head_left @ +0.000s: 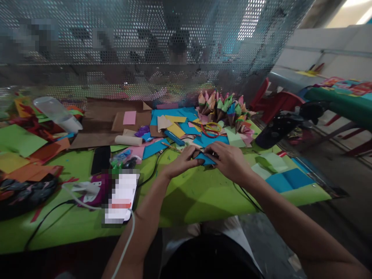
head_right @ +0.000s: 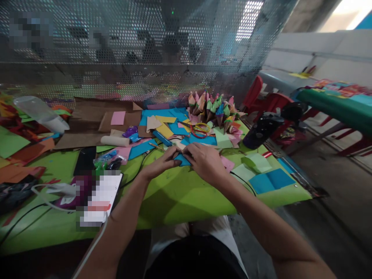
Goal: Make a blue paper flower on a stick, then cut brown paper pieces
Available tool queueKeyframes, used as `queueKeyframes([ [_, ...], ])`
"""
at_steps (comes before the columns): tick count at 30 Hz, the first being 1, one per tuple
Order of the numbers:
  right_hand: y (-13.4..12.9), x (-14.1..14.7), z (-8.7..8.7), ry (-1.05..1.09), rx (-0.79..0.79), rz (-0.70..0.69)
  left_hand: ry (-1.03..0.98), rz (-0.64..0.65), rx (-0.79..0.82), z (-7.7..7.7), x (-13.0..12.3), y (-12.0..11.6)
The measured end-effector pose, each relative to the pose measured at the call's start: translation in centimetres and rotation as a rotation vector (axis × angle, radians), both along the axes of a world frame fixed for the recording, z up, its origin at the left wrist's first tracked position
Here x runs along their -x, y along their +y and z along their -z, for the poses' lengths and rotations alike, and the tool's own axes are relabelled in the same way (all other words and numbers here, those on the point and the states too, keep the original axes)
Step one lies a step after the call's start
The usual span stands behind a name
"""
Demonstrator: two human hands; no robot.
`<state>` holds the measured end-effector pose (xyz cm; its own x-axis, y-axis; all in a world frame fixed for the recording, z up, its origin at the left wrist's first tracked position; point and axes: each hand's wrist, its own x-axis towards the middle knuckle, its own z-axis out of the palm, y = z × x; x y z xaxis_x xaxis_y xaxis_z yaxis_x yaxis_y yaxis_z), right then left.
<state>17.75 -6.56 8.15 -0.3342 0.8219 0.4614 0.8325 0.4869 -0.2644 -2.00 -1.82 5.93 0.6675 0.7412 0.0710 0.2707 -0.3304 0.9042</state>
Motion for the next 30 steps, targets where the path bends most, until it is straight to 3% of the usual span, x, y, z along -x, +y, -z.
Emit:
queueKeyframes([
  [14, -0.4, 0.3, -1.3, -0.331, -0.037, 0.015, -0.034, 0.051, -0.02, 0.3, 0.0, 0.2],
  [30, -0.4, 0.3, -1.0, -0.338, -0.024, 0.03, -0.019, 0.065, -0.079, 0.5, -0.1, 0.1],
])
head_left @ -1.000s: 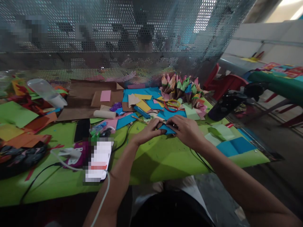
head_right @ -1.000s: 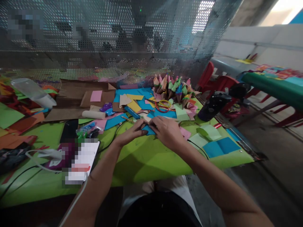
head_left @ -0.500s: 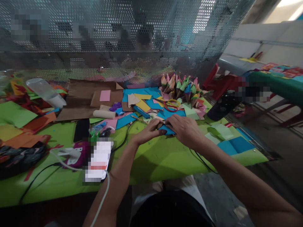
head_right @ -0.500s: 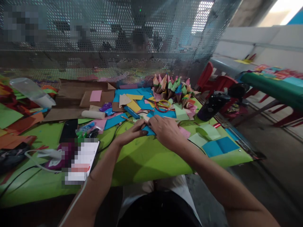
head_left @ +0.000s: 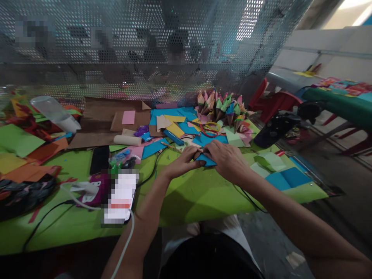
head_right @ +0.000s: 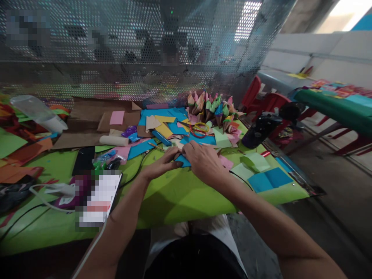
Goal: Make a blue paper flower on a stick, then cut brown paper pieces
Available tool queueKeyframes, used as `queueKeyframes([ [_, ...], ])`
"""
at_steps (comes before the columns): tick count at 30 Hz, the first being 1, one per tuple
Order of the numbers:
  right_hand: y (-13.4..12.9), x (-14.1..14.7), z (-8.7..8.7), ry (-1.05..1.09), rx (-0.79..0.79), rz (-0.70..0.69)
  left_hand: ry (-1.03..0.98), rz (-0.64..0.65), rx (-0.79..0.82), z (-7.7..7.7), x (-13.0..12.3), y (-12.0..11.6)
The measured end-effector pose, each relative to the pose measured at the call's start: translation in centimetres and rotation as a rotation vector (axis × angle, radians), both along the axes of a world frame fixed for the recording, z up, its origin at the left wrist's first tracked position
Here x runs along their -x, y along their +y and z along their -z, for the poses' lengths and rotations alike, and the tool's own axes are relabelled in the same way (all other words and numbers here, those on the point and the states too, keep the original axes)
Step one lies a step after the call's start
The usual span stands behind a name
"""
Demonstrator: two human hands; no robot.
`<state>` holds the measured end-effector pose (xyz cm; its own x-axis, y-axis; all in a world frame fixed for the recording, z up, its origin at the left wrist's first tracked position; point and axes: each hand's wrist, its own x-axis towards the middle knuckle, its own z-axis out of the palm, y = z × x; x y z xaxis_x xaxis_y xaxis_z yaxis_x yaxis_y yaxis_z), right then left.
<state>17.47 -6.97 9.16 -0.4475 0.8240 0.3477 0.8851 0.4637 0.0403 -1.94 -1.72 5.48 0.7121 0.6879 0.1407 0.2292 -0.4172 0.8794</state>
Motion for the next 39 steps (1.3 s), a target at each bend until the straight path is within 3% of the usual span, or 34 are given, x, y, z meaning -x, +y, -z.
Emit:
queueKeyframes([
  [18, 0.2, -0.3, 0.6, 0.081, -0.054, -0.001, -0.007, -0.025, -0.005, 0.5, -0.4, 0.0],
  [29, 0.1, 0.1, -0.6, 0.004, -0.027, -0.002, -0.034, -0.011, 0.037, 0.5, -0.4, 0.1],
  [39, 1.4, -0.5, 0.3, 0.177, -0.024, -0.045, -0.101, -0.051, 0.218, 0.9, -0.4, 0.0],
])
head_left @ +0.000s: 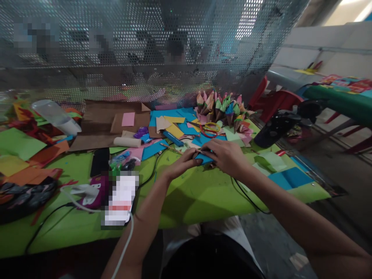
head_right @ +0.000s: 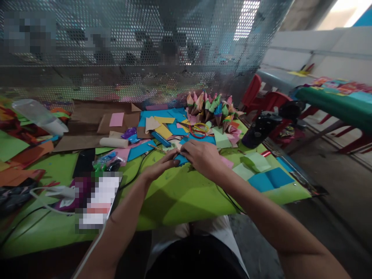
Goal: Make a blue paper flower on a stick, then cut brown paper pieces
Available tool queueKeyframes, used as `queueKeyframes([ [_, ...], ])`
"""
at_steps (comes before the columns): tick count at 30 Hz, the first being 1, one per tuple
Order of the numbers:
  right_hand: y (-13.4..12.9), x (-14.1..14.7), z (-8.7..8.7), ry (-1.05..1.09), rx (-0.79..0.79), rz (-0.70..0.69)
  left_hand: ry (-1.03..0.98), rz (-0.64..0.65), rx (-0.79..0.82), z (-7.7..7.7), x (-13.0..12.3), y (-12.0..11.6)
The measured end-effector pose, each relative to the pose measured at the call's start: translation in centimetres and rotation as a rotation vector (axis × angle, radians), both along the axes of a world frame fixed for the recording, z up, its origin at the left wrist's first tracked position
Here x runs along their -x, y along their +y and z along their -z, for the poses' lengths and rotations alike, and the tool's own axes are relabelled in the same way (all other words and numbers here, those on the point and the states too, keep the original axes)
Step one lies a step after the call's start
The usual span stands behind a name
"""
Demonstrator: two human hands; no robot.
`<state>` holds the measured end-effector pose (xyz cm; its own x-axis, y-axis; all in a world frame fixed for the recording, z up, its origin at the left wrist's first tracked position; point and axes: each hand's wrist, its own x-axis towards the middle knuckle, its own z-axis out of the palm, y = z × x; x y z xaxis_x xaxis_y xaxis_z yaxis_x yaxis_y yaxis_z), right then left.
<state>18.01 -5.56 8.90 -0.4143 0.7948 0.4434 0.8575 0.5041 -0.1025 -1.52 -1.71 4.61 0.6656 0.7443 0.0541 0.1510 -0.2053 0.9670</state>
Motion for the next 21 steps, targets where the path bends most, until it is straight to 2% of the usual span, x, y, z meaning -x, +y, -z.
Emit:
queueKeyframes([
  [6, 0.1, -0.2, 0.0, 0.046, 0.006, -0.027, 0.018, -0.001, 0.037, 0.0, 0.0, 0.0],
  [15, 0.1, 0.1, -1.9, -0.268, 0.097, -0.055, 0.051, 0.025, -0.008, 0.1, 0.0, 0.0],
  [21, 0.4, 0.0, -1.9, -0.305, 0.129, -0.064, -0.012, 0.007, 0.067, 0.6, -0.1, -0.1],
])
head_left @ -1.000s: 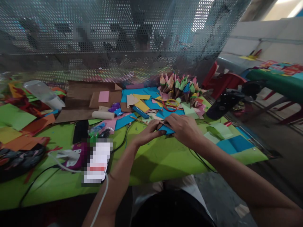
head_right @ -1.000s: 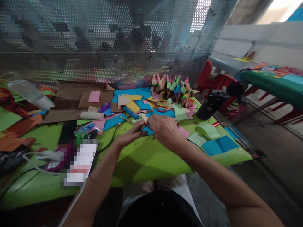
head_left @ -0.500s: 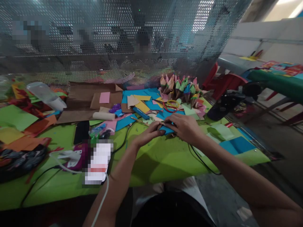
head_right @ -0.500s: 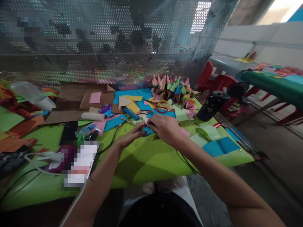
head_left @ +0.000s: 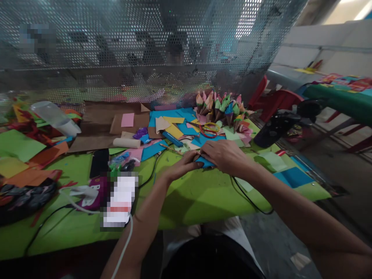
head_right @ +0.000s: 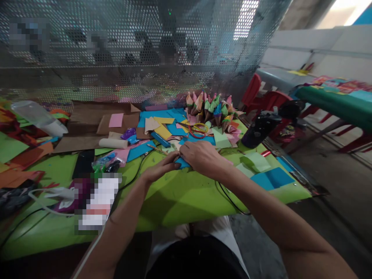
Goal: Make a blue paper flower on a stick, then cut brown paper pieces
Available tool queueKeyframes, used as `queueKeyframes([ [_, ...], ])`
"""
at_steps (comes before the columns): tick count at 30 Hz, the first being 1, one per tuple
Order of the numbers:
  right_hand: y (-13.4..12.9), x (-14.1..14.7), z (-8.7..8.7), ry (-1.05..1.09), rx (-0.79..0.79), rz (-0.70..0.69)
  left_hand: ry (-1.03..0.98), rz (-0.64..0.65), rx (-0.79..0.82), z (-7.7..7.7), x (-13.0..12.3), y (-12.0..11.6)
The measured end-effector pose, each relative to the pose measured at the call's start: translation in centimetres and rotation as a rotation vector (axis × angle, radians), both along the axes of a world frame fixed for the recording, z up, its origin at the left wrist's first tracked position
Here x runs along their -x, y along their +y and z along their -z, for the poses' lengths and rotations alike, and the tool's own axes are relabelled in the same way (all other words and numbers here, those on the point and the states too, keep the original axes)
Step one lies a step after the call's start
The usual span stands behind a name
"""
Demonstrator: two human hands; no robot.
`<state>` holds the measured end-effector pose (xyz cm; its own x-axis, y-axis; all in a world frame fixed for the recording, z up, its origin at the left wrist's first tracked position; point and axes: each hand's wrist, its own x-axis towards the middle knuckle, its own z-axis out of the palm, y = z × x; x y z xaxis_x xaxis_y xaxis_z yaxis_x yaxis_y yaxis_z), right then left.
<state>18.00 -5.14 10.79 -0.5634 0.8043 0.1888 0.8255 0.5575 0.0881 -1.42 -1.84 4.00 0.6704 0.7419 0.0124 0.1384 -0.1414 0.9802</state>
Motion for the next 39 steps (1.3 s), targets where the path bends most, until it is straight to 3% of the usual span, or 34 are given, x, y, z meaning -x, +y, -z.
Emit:
queueKeyframes([
  [6, 0.8, -1.2, 0.7, 0.343, 0.074, -0.088, -0.064, -0.025, 0.06, 0.5, 0.1, 0.0],
  [12, 0.6, -1.7, 0.3, 0.591, 0.119, -0.115, -0.025, 0.005, 0.11, 0.0, 0.3, -0.1],
  [23, 0.2, -1.8, 0.9, 0.785, 0.282, -0.092, -0.082, 0.044, 0.146, 0.4, 0.2, -0.1],
  [30, 0.3, -1.5, 1.7, 0.804, 0.291, -0.077, -0.091, 0.055, 0.156, 0.2, 0.1, -0.1],
  [39, 0.7, -1.4, 2.5, 0.89, 0.288, -0.048, -0.312, -0.019, 0.283, 2.4, -0.8, 0.3],
])
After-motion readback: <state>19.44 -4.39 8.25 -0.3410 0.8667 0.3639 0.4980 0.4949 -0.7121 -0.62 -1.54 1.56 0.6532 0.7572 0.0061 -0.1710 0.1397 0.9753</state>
